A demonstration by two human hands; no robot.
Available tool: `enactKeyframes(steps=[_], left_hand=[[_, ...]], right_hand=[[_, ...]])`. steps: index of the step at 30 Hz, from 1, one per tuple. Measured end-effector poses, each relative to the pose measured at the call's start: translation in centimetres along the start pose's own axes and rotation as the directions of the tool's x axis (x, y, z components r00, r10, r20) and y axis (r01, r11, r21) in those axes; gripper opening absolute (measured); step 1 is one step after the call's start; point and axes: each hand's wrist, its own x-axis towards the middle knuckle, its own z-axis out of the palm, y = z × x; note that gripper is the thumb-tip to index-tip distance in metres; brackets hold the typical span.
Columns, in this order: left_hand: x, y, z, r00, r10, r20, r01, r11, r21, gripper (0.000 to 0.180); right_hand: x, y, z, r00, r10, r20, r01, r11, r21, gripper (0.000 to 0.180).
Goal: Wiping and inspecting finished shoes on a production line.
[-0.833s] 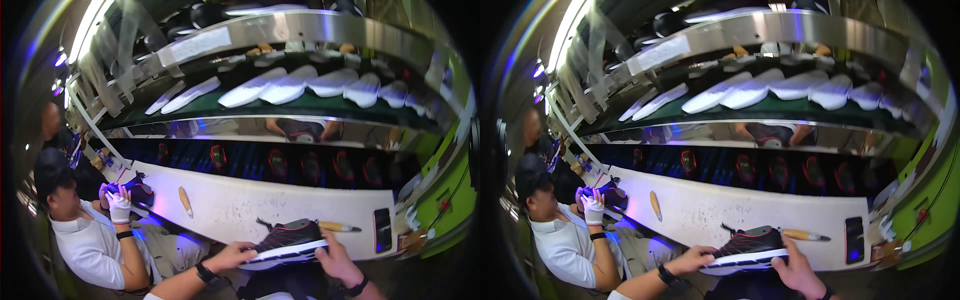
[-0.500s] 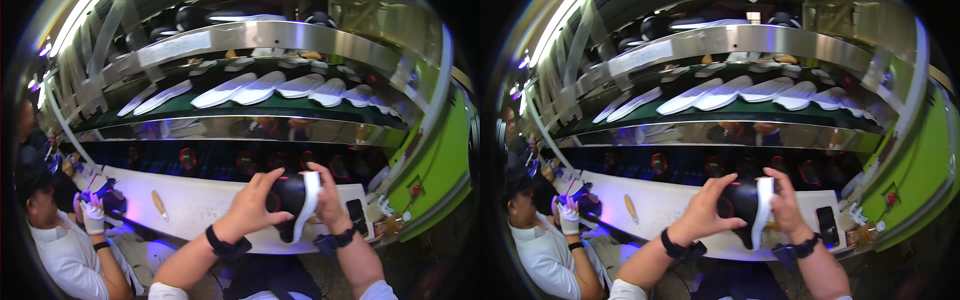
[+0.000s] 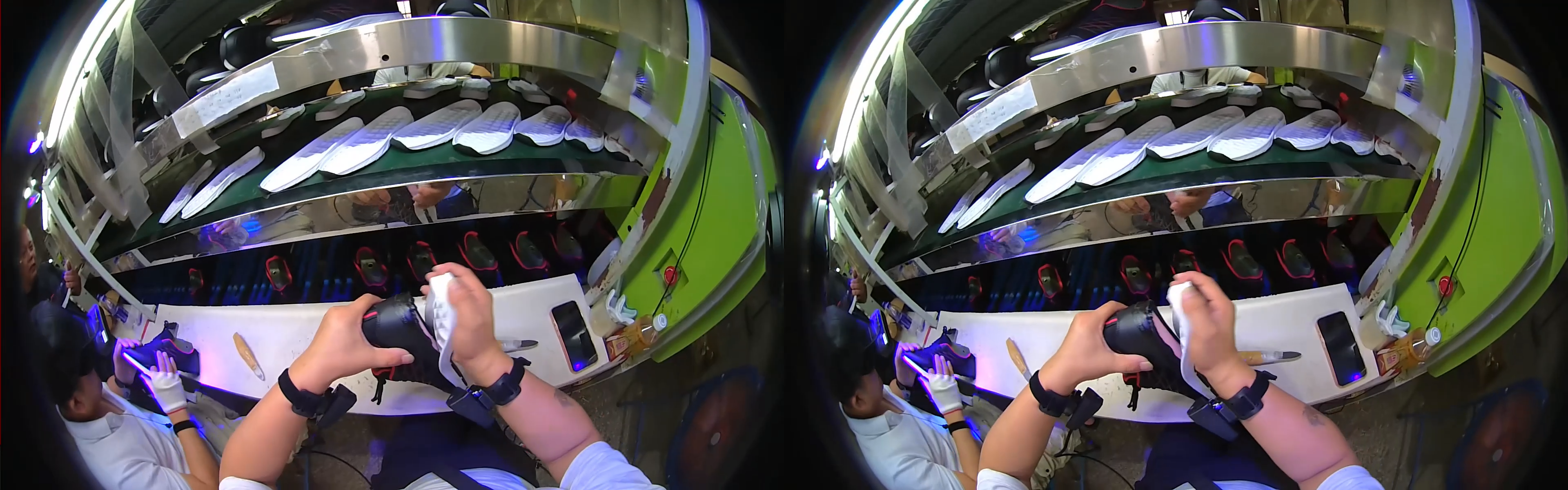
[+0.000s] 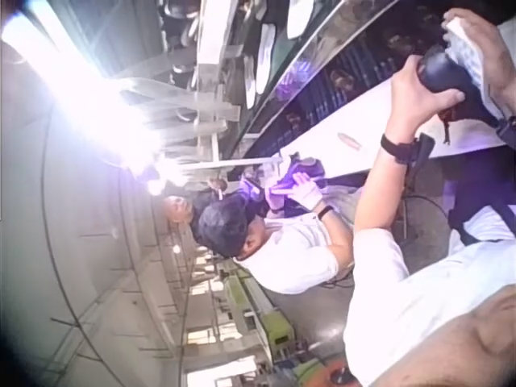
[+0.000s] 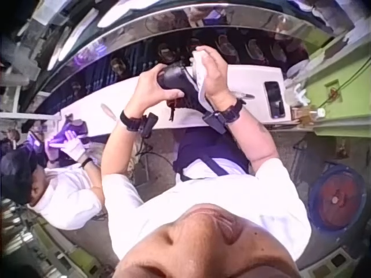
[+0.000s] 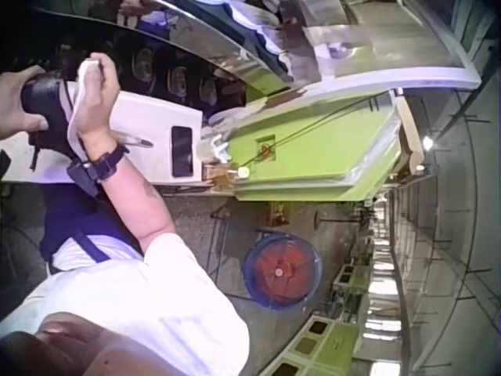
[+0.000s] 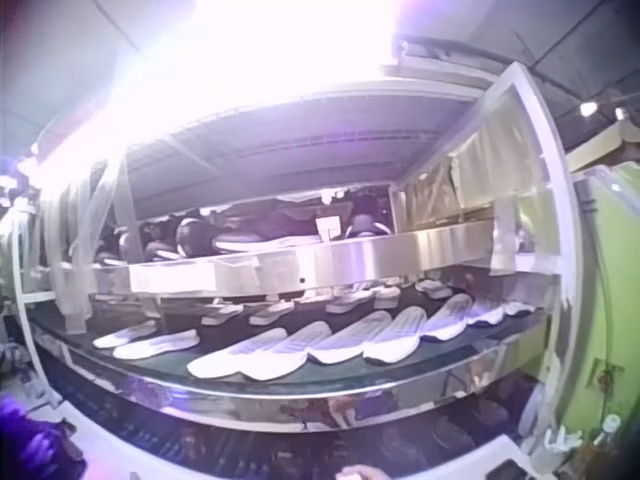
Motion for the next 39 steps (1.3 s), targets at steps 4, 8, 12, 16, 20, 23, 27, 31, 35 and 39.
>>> enactKeyframes(steps=[4,8,12,16,20,23,27,31,35,39], left_hand=[[-1.0,-0.9,0.1,0.999,-0.033,-0.037,0.03,0.998,-0.064,0.072],[-0.4,0.2,0.8,1.0,-0.009,-0.021,0.008,1.0,-0.03,0.075],[0.9,3.0,1.7,0.999,0.045,-0.011,-0.044,0.994,0.101,0.076],[1.9,5.3,2.8,0.994,0.107,0.001,-0.105,0.974,0.202,0.072],[2.2,6.7,4.0,0.979,0.203,0.002,-0.197,0.947,0.254,0.069],[1.2,7.5,4.8,0.976,0.215,0.017,-0.209,0.925,0.318,0.067],[-1.8,9.1,6.9,0.967,0.252,0.036,-0.243,0.873,0.422,0.08],[-4.4,10.7,8.1,0.948,0.318,0.003,-0.279,0.825,0.491,0.077],[-4.8,10.7,8.5,0.913,0.407,0.016,-0.348,0.758,0.552,0.088],[-4.5,10.0,8.0,0.872,0.478,0.108,-0.448,0.691,0.567,0.085]], right_hand=[[-0.2,2.3,-1.0,0.982,0.096,-0.162,-0.009,0.884,0.468,0.047],[-0.7,-0.7,1.1,1.0,-0.013,-0.004,0.013,0.999,-0.048,0.037],[-0.5,-2.2,-0.1,0.99,-0.058,0.127,0.092,0.956,-0.279,0.04],[-0.7,-3.5,-2.2,0.978,-0.075,0.194,0.142,0.923,-0.357,0.055],[-1.3,-4.3,-4.5,0.959,-0.051,0.279,0.153,0.922,-0.357,0.074],[-2.9,-5.4,-5.3,0.944,0.029,0.328,0.07,0.956,-0.285,0.09],[-5.1,-7.3,-6.6,0.9,0.18,0.397,-0.139,0.982,-0.13,0.105],[-8.5,-7.8,-7.6,0.955,0.067,0.288,0.013,0.963,-0.268,0.072],[-8.7,-7.7,-8.0,0.933,-0.025,0.359,0.108,0.971,-0.212,0.06],[-8.2,-7.7,-9.1,0.834,-0.04,0.55,0.242,0.923,-0.299,0.06]])
